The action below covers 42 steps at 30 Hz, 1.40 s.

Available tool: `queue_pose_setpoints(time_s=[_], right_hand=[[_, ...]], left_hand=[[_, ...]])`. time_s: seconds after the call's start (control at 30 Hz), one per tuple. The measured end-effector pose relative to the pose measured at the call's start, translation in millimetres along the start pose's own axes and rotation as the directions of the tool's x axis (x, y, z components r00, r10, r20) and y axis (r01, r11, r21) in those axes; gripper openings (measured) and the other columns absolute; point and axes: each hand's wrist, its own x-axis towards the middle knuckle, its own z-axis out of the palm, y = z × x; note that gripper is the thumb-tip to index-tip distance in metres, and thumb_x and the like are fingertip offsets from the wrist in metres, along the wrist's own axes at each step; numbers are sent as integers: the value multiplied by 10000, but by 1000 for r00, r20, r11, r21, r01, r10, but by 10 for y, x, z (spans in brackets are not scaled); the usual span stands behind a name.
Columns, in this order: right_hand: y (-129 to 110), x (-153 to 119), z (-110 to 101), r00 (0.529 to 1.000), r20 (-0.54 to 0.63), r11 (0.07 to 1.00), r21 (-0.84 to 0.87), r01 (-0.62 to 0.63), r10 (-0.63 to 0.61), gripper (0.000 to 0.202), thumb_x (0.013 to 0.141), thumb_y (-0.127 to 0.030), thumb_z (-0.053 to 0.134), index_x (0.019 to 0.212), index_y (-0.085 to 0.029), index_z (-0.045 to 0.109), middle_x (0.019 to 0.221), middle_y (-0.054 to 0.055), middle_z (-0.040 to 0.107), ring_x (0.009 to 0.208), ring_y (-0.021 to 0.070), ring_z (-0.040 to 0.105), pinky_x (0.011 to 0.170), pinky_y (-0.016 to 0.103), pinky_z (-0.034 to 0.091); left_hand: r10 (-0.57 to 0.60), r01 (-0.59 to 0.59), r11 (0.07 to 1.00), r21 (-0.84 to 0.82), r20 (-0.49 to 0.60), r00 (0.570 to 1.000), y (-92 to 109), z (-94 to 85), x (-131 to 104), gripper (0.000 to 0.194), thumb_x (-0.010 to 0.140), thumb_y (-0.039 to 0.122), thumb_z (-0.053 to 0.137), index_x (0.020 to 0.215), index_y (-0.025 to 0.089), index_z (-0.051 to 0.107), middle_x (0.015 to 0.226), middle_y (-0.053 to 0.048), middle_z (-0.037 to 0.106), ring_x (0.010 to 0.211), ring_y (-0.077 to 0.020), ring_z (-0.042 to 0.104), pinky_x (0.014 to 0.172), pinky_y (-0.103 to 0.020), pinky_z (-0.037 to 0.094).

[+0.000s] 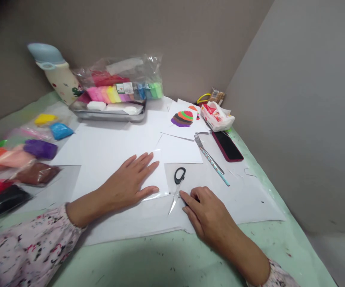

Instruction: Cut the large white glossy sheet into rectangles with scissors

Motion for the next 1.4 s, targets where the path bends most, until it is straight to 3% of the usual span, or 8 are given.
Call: queue_pose_setpoints(time_s=[0.93, 1.2, 1.4], right_hand=[[-130, 7, 52, 1000, 2, 999, -25, 23, -23, 396, 986, -137, 476, 1374, -79, 527, 1035, 160, 558, 921, 268, 518, 750, 446, 534], [-133, 6, -75, 995, 57, 997, 34, 75, -77, 396, 984, -113, 463, 1367, -52, 539, 1019, 164, 556, 901, 253, 519, 727, 419, 541], [-164, -4, -12, 999, 31, 1000, 16, 20, -20, 390, 990, -150, 471, 1369, -95, 545, 1040, 155, 568, 918, 257, 531, 767, 445, 544]], left_hand=[[-15, 15, 1000, -3, 19, 1000, 16, -4, 3, 730, 990, 650, 287, 1533, 169, 362, 1651, -143, 238, 1528, -283, 178, 1221, -505, 143], [-6, 6, 1000, 2, 27, 1000, 31, -32, -3, 680, 1008, 611, 279, 1537, 193, 365, 1654, -116, 244, 1530, -261, 178, 1227, -475, 150], [-13, 13, 1000, -2, 29, 999, 27, -12, 10, 682, 1006, 614, 292, 1539, 195, 362, 1655, -113, 238, 1530, -263, 175, 1227, -480, 145]])
